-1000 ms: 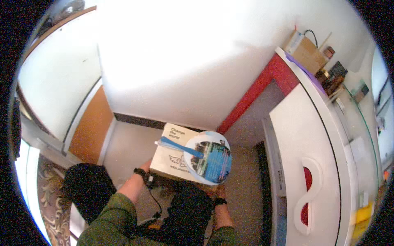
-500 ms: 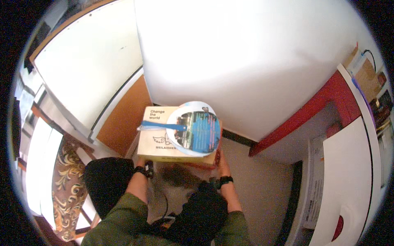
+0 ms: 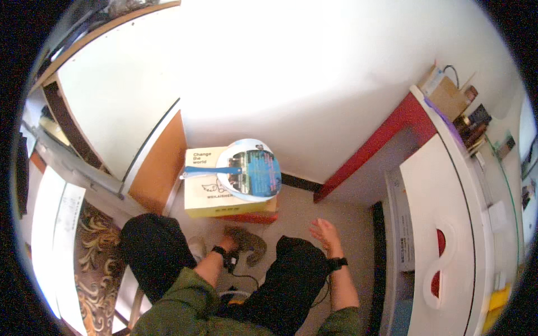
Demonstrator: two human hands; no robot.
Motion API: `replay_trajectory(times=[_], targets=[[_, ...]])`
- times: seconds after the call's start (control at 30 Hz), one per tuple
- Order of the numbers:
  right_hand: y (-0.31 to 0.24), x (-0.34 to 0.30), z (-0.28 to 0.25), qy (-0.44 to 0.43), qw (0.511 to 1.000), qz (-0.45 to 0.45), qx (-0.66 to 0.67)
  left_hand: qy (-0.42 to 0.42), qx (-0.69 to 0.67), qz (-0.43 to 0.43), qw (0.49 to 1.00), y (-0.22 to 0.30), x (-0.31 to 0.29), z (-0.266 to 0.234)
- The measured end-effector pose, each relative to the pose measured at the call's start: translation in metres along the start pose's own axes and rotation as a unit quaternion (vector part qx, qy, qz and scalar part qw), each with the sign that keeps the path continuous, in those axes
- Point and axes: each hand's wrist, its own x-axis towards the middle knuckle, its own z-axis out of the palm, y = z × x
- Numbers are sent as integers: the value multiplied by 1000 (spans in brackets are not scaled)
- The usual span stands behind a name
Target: The person wipes a blue shoebox, a toy box, a light colored box, a red and yellow box, and a red shoebox using a cloth, then wipes the floor next to a white vanity.
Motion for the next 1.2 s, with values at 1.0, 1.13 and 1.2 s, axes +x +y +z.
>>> replay_trajectory(times=[1.0, 1.13, 1.2], targets=[[-112, -86, 200, 54, 972, -227, -15, 337, -49, 210, 917, 38, -161, -402], [-149, -92, 204, 62, 955, -280, 80, 266, 83, 112, 954, 32, -118, -374], [-163, -96, 199, 52, 945, -292, 138, 255, 108, 106, 955, 40, -114, -362]])
